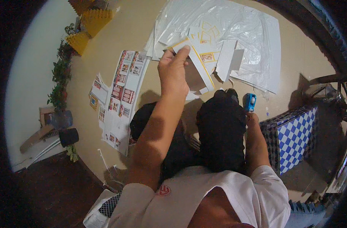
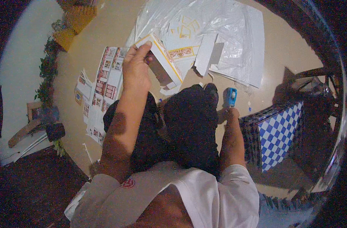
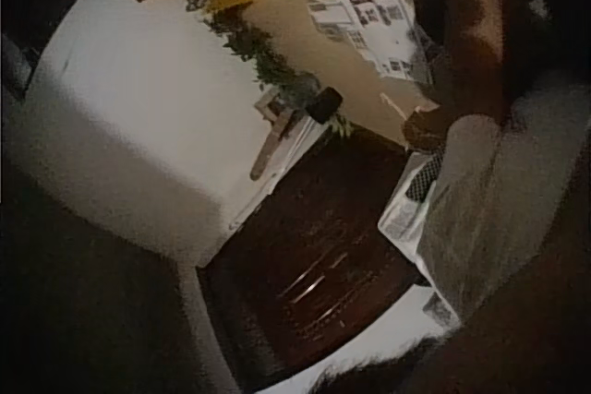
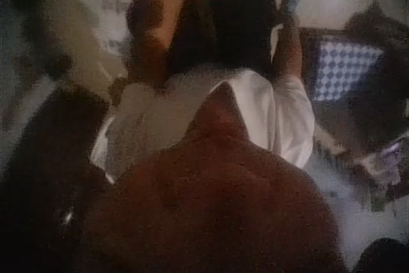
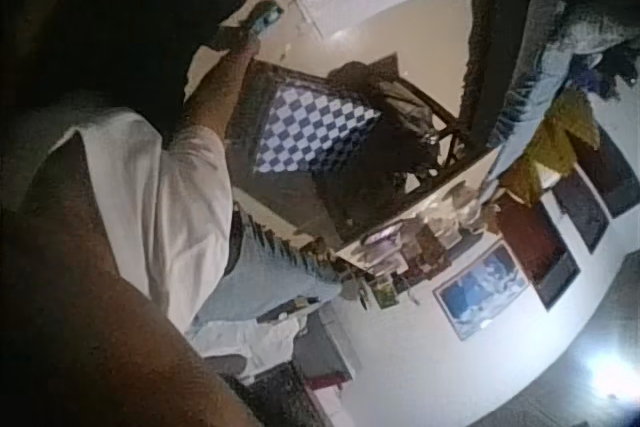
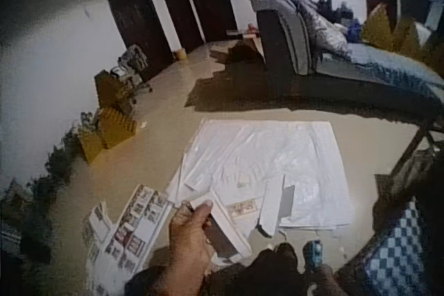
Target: The person sits on the floor and assembles small rectangular boxes from flat printed cardboard sheets. They fold the sheets along pre-scored lines and use a tape dispenser to secure the edges, creating finished boxes.
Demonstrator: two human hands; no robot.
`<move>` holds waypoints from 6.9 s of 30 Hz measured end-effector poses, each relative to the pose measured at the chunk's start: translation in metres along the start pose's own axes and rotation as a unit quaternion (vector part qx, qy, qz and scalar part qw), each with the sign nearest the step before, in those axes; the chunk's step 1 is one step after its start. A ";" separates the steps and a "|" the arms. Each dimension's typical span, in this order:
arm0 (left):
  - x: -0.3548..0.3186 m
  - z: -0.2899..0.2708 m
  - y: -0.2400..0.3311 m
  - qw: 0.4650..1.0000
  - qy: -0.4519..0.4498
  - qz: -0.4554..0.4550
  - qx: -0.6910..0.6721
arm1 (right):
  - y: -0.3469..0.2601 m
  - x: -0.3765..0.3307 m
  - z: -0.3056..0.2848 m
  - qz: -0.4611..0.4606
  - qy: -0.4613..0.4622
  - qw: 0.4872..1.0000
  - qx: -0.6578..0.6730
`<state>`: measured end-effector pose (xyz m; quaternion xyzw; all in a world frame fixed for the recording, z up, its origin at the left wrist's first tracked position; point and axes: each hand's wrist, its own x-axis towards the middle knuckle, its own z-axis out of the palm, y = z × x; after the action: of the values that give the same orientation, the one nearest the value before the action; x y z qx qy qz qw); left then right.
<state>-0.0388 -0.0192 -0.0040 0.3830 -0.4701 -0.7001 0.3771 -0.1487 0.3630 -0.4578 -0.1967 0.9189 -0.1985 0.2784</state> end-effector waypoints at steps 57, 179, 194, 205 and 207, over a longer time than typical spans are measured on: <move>-0.026 0.050 0.003 0.998 -0.049 0.020 -0.017 | -0.445 -0.097 -0.303 -0.331 0.068 0.761 0.554; -0.002 -0.010 0.070 0.919 -0.195 -0.067 -0.337 | -0.407 -0.103 -0.276 -0.112 -0.145 0.654 0.734; -0.016 -0.024 0.062 0.986 -0.105 0.129 -0.012 | -0.395 -0.103 -0.280 -0.119 -0.210 0.633 0.735; -0.035 -0.050 0.055 0.977 -0.186 0.102 0.027 | -0.410 -0.157 -0.304 -0.168 -0.176 0.748 0.617; -0.037 -0.057 0.054 0.976 -0.199 0.082 0.029 | -0.417 -0.174 -0.308 -0.168 -0.144 0.772 0.595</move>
<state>0.0366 -0.0219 0.0392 0.2070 -0.5857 -0.7151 0.3204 -0.0918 0.1720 0.0515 -0.1694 0.5183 -0.7187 0.4314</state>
